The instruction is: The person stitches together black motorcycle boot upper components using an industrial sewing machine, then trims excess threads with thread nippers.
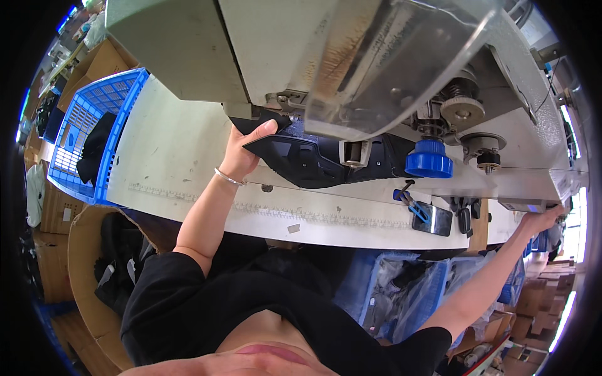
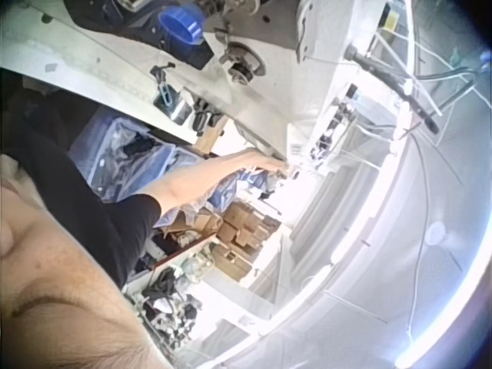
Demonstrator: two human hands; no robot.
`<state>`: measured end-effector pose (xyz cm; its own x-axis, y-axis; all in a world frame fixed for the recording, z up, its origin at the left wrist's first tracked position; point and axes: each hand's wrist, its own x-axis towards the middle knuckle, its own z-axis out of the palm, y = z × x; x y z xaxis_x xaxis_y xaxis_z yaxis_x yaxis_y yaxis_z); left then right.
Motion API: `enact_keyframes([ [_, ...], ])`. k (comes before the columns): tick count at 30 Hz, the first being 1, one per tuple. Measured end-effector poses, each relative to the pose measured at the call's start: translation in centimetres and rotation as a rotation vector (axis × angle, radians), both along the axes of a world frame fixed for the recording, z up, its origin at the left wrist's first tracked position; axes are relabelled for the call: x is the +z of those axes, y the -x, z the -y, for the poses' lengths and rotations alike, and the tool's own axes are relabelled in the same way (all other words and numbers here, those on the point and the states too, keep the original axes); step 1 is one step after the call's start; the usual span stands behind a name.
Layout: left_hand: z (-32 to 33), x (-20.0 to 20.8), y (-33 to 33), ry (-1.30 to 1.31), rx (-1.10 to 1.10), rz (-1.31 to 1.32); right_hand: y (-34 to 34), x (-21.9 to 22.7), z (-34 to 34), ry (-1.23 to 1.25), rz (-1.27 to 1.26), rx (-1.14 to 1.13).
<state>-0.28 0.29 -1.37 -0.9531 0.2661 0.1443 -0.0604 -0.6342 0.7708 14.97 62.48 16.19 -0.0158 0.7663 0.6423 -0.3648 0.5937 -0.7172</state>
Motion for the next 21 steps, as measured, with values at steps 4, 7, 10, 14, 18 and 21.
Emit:
enact_keyframes([
  [4,0.1,-0.1,0.0,-0.009,-0.007,0.015,0.3,-2.8,0.9,-0.110,-0.001,0.000],
  [7,0.3,0.1,0.2,0.020,-0.041,0.023,0.0,-4.0,0.9,0.042,0.093,-0.091],
  [10,0.3,0.1,0.3,0.062,-0.041,0.021,-0.7,-2.7,-0.3,0.037,0.127,-0.083],
  [14,0.4,0.0,0.4,0.099,-0.029,0.000,-1.5,1.3,-2.6,0.097,0.177,0.112],
  [18,0.5,-0.1,0.6,0.126,-0.032,0.013,-1.5,4.9,-5.5,0.087,0.340,0.204],
  [21,0.5,-0.1,0.6,0.139,-0.052,0.029,-1.4,6.7,-8.6,0.104,0.406,0.229],
])
